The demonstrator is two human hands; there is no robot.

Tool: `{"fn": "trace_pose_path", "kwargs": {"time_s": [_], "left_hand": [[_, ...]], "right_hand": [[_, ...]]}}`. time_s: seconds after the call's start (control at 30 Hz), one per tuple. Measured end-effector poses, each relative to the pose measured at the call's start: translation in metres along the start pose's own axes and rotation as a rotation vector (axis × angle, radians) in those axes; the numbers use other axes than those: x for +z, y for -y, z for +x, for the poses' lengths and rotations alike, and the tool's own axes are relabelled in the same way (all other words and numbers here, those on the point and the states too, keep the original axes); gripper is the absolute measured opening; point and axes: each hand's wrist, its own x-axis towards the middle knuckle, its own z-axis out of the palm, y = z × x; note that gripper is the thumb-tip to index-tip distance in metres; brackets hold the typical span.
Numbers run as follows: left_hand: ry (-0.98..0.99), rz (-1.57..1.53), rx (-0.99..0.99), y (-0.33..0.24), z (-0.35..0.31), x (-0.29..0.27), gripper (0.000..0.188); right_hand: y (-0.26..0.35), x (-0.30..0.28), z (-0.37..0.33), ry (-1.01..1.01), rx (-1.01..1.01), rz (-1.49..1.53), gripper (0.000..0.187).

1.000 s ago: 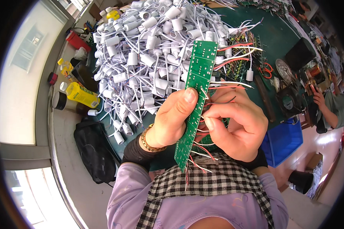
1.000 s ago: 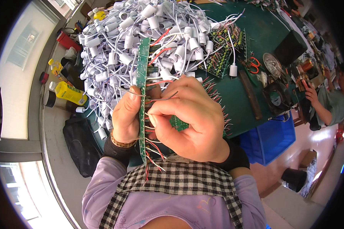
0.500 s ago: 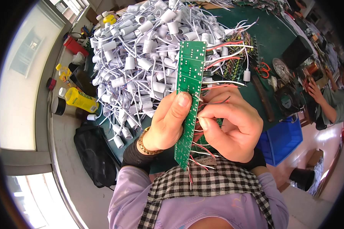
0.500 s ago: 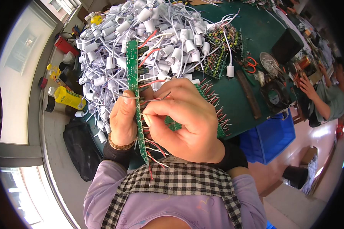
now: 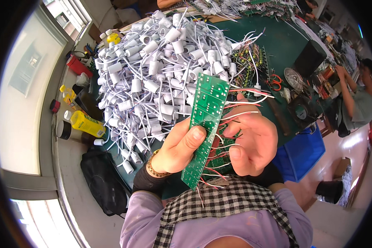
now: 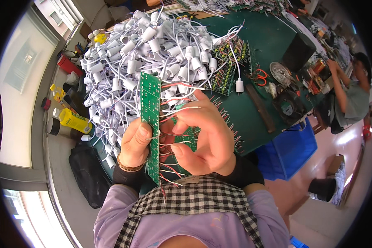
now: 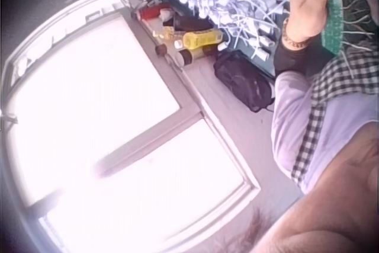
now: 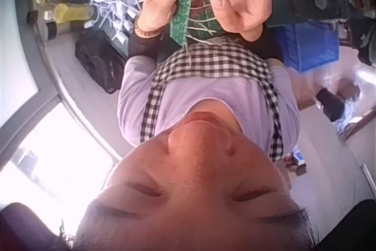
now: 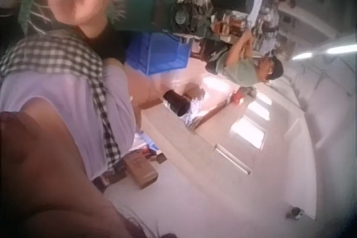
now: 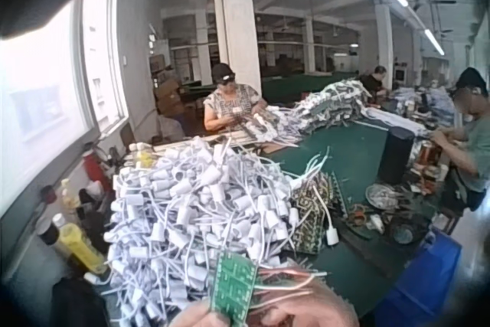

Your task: The person assembles small circuit boards by hand, inserting wires and connectors into plastic casings.

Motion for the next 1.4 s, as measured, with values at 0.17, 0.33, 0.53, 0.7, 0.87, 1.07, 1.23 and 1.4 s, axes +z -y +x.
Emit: {"fn": "trace_pose_path", "kwargs": {"time_s": [0.17,0.33,0.53,0.7,0.87,1.07,1.23,1.4], "left_hand": [[-0.039,0.02,-0.085,0.0,-0.001,-0.007,0.054],[0.102,-0.136,-0.125,0.008,0.011,-0.011,0.056],[-0.113,-0.402,-0.314,0.015,0.016,-0.004,0.053],[0.026,-0.759,-0.462,0.019,0.022,-0.006,0.052],[0.142,-0.867,-0.514,0.027,0.027,-0.013,0.05],[0.036,-0.903,-0.562,0.024,0.032,-0.004,0.048],[0.031,-1.013,-0.597,0.028,0.031,-0.007,0.048],[0.142,-0.998,-0.609,0.033,0.032,-0.01,0.049]], "right_hand": [[0.0,-0.013,0.003,0.028,-0.037,-0.106,0.039],[0.008,-0.011,0.009,0.003,0.065,-0.176,0.026],[0.01,-0.009,0.011,0.058,0.106,-0.358,0.011],[0.013,-0.015,0.011,0.069,0.214,-0.306,0.007],[0.009,-0.017,0.013,0.023,0.428,-0.085,0.01],[0.003,-0.034,0.017,0.136,0.454,-0.06,0.011],[-0.002,-0.034,0.014,0.154,0.234,-0.19,0.017],[-0.003,-0.04,0.017,0.219,0.192,-0.187,0.019]]}}
